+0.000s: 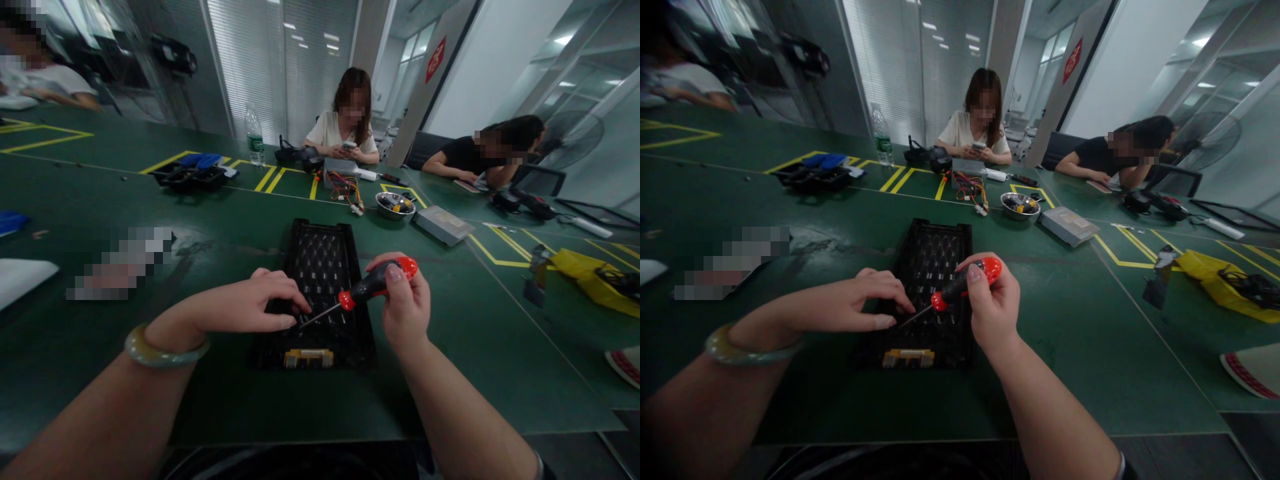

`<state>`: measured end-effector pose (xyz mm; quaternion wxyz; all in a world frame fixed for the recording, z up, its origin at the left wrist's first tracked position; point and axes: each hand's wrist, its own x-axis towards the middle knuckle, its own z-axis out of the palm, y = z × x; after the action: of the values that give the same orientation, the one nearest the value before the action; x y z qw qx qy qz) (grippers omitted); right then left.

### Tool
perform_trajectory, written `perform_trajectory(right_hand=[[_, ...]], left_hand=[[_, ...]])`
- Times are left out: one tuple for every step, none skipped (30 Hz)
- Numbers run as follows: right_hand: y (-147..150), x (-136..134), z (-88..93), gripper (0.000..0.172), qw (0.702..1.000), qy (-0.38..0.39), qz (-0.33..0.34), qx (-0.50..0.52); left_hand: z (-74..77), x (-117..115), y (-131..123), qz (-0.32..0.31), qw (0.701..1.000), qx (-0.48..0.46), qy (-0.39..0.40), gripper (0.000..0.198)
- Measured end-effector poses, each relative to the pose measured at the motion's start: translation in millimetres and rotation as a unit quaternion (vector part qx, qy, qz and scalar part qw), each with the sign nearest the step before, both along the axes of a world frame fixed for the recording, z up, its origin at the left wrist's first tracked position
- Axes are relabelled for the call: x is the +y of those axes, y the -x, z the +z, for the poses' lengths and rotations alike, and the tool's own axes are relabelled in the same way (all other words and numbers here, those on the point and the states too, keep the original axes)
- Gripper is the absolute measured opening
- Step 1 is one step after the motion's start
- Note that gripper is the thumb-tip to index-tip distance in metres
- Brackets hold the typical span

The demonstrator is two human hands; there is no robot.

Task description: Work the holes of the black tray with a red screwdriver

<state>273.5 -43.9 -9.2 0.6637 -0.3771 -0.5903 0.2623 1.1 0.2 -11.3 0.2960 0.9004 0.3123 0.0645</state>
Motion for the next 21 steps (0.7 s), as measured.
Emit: perform_trajectory(right_hand=[[0.7, -0.4, -0.1, 0.03, 1.0, 0.007, 0.001, 0.003], [1.3, -0.6, -0.4, 0.03, 1.0, 0.014, 0.002, 0.005], [1.8, -0.8, -0.8, 0.031, 1.0, 0.019, 0.003, 0.009], [2.2, -1.0, -1.3, 0.03, 1.0, 0.023, 0.005, 0.013], [2.5, -1.2, -1.8, 0.03, 1.0, 0.024, 0.009, 0.017], [2.7, -1.4, -2.3, 0.03, 0.999, 0.026, 0.012, 0.021], [2.9, -1.6, -2.7, 0.03, 0.999, 0.027, 0.014, 0.023], [3.1, -2.0, -3.0, 0.03, 0.999, 0.029, 0.014, 0.022], [3.2, -2.3, -3.2, 0.03, 0.999, 0.032, 0.012, 0.019], [3.2, -2.6, -3.3, 0.031, 0.999, 0.035, 0.01, 0.014], [3.3, -2.8, -3.4, 0.032, 0.999, 0.036, 0.007, 0.009], [3.3, -2.9, -3.5, 0.033, 0.999, 0.035, 0.006, 0.005], [3.3, -2.9, -3.6, 0.033, 0.999, 0.032, 0.006, 0.003], [3.3, -2.8, -3.8, 0.033, 1.0, 0.029, 0.007, 0.002], [3.2, -2.6, -4.0, 0.032, 1.0, 0.026, 0.008, 0.003], [3.1, -2.4, -4.2, 0.032, 1.0, 0.024, 0.008, 0.004], [3.1, -2.2, -4.4, 0.032, 1.0, 0.023, 0.008, 0.006], [3.0, -2.0, -4.6, 0.032, 1.0, 0.021, 0.006, 0.007], [2.9, -1.9, -4.7, 0.031, 1.0, 0.02, 0.004, 0.008], [2.9, -1.8, -4.8, 0.031, 1.0, 0.018, 0.002, 0.008], [2.9, -1.8, -5.0, 0.03, 1.0, 0.015, 0.0, 0.008]], left_hand=[[1.0, -0.6, 1.4, 0.001, 1.0, 0.001, 0.002, 0.03], [1.6, -1.1, 2.6, -0.001, 1.0, 0.004, 0.006, 0.031], [1.8, -1.6, 3.5, -0.006, 1.0, 0.007, 0.012, 0.03], [1.7, -2.0, 4.0, -0.011, 1.0, 0.012, 0.02, 0.028], [1.3, -2.5, 4.1, -0.016, 0.999, 0.02, 0.029, 0.027], [0.7, -2.9, 3.8, -0.016, 0.999, 0.03, 0.038, 0.026], [0.0, -3.3, 3.1, -0.013, 0.998, 0.041, 0.047, 0.025], [-0.6, -3.7, 2.3, -0.006, 0.997, 0.051, 0.054, 0.024], [-1.2, -4.0, 1.3, 0.0, 0.997, 0.057, 0.06, 0.021], [-1.5, -4.3, 0.4, 0.004, 0.996, 0.059, 0.064, 0.018], [-1.6, -4.6, -0.4, 0.006, 0.996, 0.056, 0.066, 0.015], [-1.5, -4.8, -1.1, 0.005, 0.996, 0.052, 0.066, 0.013], [-1.2, -5.0, -1.5, 0.002, 0.997, 0.047, 0.066, 0.011], [-0.6, -5.4, -1.8, 0.001, 0.997, 0.044, 0.065, 0.01], [0.1, -5.8, -1.9, 0.0, 0.997, 0.043, 0.063, 0.01], [1.0, -6.4, -1.8, 0.001, 0.997, 0.041, 0.061, 0.01], [2.0, -7.1, -1.7, 0.002, 0.997, 0.041, 0.061, 0.01], [3.0, -8.0, -1.6, 0.006, 0.997, 0.042, 0.061, 0.01], [4.2, -9.0, -1.5, 0.012, 0.997, 0.043, 0.062, 0.01], [5.4, -10.1, -1.5, 0.019, 0.997, 0.044, 0.065, 0.01], [6.6, -11.3, -1.8, 0.025, 0.996, 0.046, 0.067, 0.01]])
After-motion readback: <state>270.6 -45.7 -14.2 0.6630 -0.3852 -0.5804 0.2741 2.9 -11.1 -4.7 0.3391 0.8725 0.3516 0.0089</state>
